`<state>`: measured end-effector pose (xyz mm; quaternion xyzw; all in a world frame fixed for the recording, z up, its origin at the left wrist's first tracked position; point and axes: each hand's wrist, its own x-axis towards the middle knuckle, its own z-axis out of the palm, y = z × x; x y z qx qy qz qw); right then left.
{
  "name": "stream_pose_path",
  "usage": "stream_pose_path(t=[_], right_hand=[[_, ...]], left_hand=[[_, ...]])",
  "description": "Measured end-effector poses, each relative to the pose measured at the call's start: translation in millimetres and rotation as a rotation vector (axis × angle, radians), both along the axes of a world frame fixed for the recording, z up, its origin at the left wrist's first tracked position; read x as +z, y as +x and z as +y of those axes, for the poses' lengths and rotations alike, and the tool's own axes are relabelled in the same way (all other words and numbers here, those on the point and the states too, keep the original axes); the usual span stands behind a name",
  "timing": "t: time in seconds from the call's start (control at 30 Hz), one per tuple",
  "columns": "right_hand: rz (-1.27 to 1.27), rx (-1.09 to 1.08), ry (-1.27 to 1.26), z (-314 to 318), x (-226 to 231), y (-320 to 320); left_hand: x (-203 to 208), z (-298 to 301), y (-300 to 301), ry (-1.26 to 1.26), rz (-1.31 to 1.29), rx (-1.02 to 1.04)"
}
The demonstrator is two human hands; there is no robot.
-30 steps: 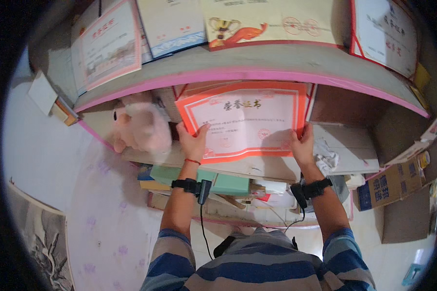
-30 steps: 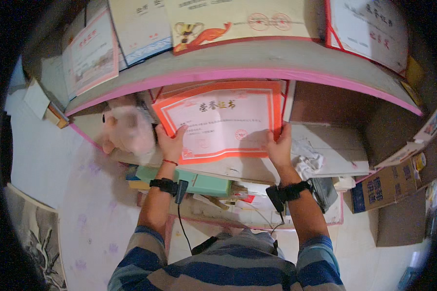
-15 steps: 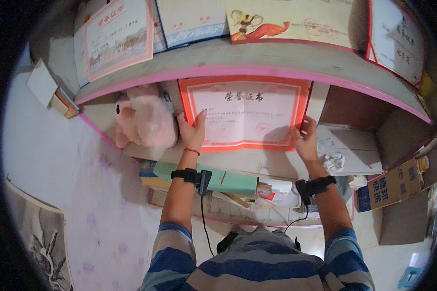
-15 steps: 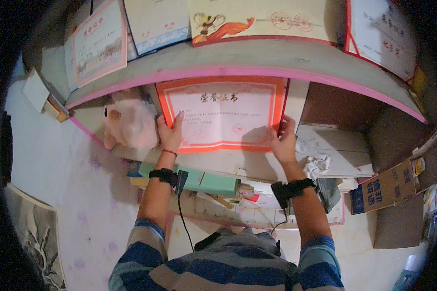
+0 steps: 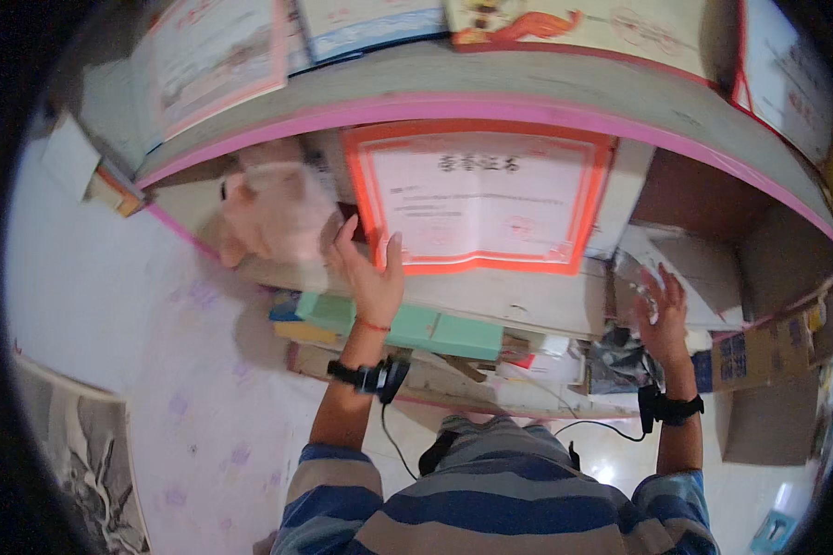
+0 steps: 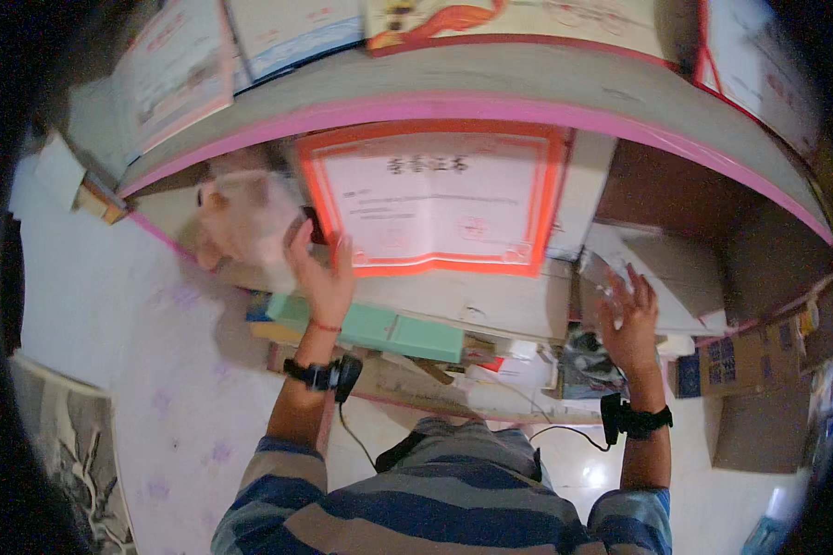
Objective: The person wipes a green box, several certificates, and the interior of a shelf with a cloth before moving two plush toys onto a bed and unrolling a mat.
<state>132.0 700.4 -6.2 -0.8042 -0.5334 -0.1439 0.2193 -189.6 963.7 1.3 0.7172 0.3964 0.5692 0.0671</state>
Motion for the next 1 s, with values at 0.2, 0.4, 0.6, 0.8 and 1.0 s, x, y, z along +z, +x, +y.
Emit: stream_pose_path(t=[0.2,0.4,0.6,0.8,1.0], right_hand=[[-0.012,0.109,-0.101,2,-30,-4],[0.044,-0.004,-0.1,-11,-25,12],[-0.008,-0.015,-0.198,-21,-40,69],[0.119,-0.226,-0.283,-28,-51,145],[-0.007,-0.378,-0.253,-19,-57,184]], left_hand=[[-3,-75,46,-0.035,0.385,-0.271],[-30,-89,81,-0.112,0.549,-0.342],[-29,-98,83,-0.099,0.577,-0.288],[-9,-152,130,-0.192,0.828,-0.589],[-10,-181,194,-0.074,0.961,-0.722]])
